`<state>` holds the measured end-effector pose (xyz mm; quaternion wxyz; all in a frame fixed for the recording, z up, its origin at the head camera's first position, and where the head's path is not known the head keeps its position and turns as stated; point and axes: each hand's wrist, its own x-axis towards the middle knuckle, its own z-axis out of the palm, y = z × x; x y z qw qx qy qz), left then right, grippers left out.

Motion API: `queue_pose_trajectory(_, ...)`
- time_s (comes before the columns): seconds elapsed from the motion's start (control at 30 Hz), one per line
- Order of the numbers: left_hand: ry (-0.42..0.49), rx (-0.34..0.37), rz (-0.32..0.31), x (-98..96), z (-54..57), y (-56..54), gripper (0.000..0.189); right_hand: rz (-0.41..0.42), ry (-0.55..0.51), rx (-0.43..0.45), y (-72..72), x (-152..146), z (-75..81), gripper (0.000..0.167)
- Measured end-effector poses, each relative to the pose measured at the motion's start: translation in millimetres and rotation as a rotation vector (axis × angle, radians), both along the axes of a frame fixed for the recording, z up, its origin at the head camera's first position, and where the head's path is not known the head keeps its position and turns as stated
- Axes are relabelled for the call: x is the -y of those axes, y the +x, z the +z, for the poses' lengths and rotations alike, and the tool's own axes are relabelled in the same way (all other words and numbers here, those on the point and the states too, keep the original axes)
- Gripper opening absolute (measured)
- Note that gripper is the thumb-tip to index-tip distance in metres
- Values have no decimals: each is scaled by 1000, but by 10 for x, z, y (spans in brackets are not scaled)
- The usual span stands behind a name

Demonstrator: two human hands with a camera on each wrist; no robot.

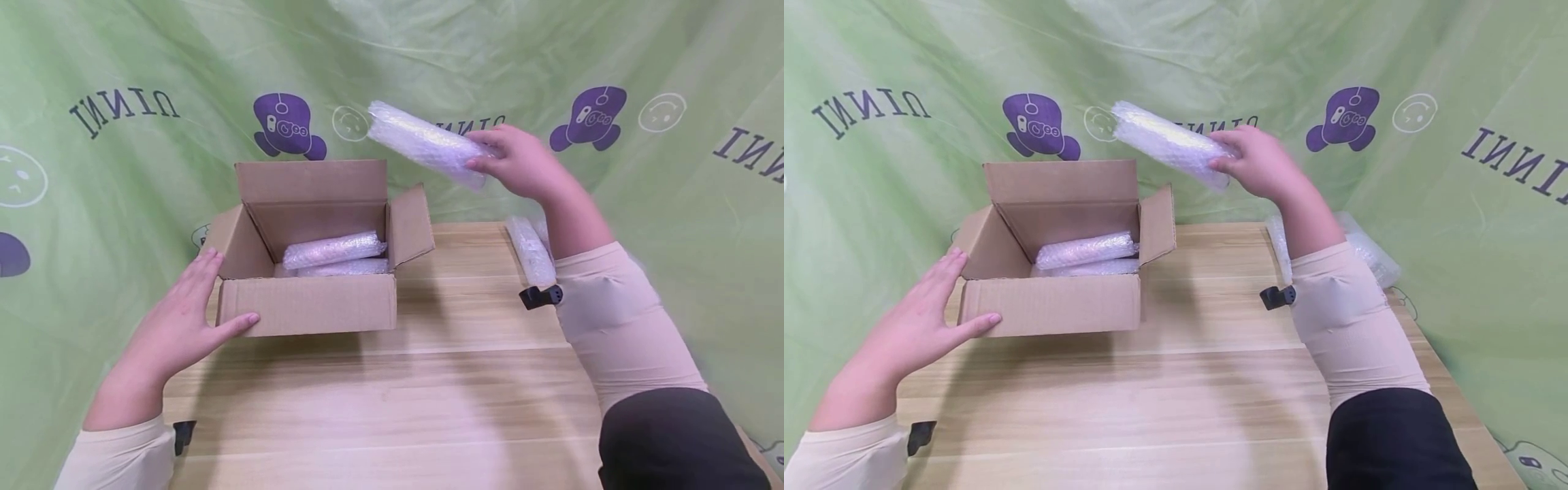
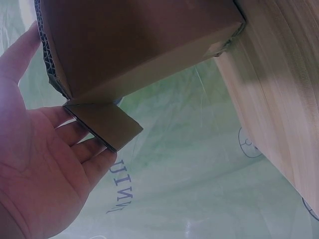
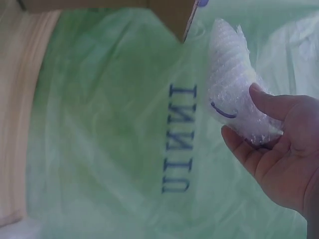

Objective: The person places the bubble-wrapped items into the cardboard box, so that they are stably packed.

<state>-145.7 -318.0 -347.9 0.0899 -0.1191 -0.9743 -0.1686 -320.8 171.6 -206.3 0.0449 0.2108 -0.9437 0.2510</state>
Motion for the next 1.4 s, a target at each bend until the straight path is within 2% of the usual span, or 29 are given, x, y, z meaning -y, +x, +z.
queue_pose_trajectory(0.17, -3, -4, 1, 0, 1, 0, 109, 85, 28, -16, 12, 276, 89, 54)
queue_pose_trajectory(0.33, -2, -7, 2, 5, -5, -5, 109, 177, 41, -18, -3, 573, 81, 51)
queue_pose_trajectory(0.53, -2, 3, 8, 4, -6, -3, 109, 264, 93, -28, -38, 905, -27, 52)
queue_pose_trajectory(0.87, 0, 6, 8, 5, -14, 3, 109, 380, 187, -11, -3, 1313, -238, 53)
queue_pose_trajectory(1.13, 2, -9, 6, 11, -17, 0, 109, 406, 241, 14, -7, 1467, -446, 52)
queue_pose_trajectory(1.4, 3, -8, 9, 15, -17, 3, 110, 408, 301, 26, 29, 1559, -549, 53)
